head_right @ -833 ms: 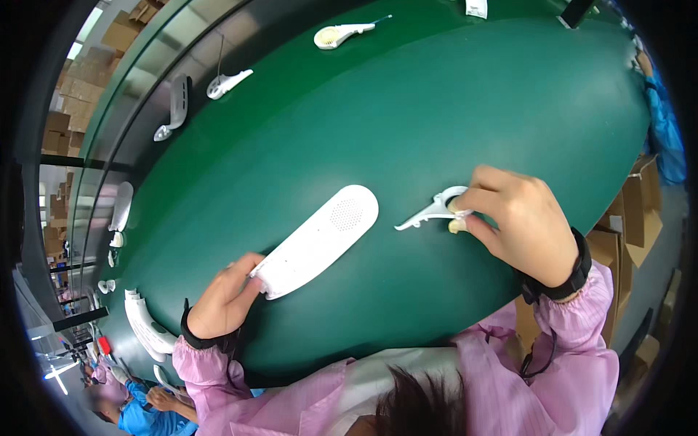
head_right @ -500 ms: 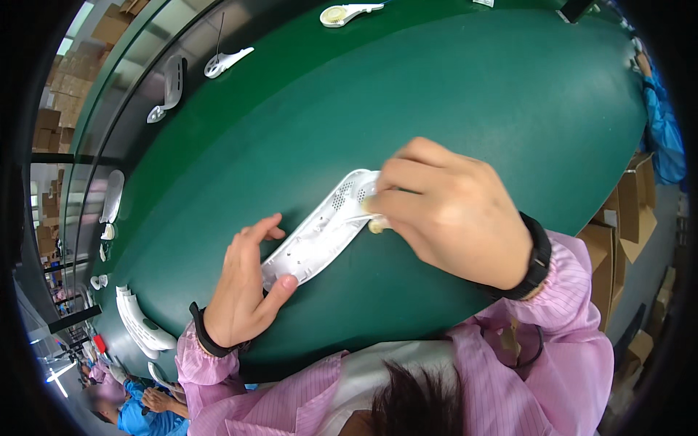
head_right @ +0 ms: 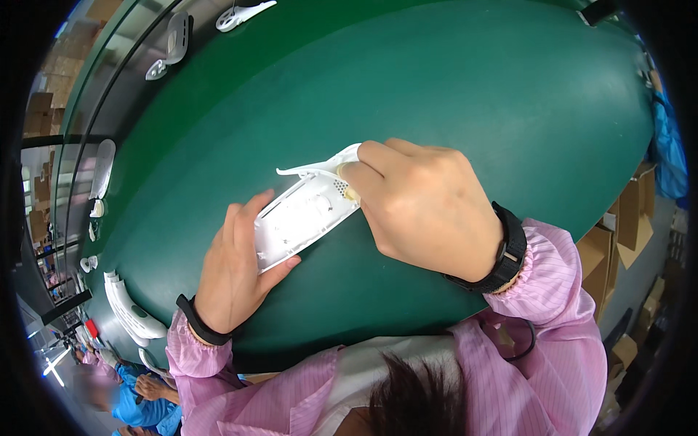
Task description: Manually assemble plastic housing parts on a production line conveyor belt.
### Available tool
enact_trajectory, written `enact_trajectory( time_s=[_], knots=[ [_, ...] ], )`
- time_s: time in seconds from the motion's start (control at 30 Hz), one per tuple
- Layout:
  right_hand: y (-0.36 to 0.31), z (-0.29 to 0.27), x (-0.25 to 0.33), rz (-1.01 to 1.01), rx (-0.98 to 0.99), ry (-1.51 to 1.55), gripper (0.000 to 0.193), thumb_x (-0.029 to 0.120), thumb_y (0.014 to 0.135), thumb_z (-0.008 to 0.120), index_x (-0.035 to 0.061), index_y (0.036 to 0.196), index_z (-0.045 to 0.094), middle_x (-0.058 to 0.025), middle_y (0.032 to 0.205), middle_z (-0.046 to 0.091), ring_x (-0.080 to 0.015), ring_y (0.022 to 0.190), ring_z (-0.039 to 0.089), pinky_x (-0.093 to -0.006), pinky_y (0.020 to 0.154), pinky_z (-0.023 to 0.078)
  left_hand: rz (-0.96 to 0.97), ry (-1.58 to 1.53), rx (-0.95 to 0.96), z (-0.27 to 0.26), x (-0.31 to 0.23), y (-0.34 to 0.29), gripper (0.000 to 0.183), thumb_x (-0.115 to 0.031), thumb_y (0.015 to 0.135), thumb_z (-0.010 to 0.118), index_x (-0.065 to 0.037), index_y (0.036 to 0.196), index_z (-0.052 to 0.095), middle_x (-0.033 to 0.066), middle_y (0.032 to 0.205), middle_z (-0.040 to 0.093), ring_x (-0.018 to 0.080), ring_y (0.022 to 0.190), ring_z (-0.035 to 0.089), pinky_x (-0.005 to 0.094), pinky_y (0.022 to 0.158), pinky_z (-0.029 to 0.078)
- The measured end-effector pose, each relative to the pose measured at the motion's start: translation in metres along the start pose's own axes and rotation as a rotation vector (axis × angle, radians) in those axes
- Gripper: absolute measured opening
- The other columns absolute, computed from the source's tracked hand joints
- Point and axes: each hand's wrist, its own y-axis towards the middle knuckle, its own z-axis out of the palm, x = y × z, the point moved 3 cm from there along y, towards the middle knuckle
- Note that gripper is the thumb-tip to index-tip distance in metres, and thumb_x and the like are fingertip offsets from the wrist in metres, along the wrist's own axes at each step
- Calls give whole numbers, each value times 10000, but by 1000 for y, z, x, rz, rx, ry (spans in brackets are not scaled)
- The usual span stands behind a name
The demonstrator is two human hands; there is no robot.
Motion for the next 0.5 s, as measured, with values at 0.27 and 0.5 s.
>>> enact_trajectory(
  time_s=[0.27,0.5],
  knots=[
    [7,2,-1,-1,37,22,252,-29,719,693,25,964,697,-74,829,638,-264,720,665,-372,590,538,35,57,-35,6,6,0,783,-267,828,834,-7,1445,429,182,1184,543,377,910,646,439,792,553],
    [4,4,0,152,196,93,289,-76,764,689,9,1039,704,-134,917,666,-347,715,648,-408,665,540,44,55,-36,5,8,-3,858,-255,817,843,-13,1505,390,175,1159,550,367,877,648,430,763,558]
  ],
)
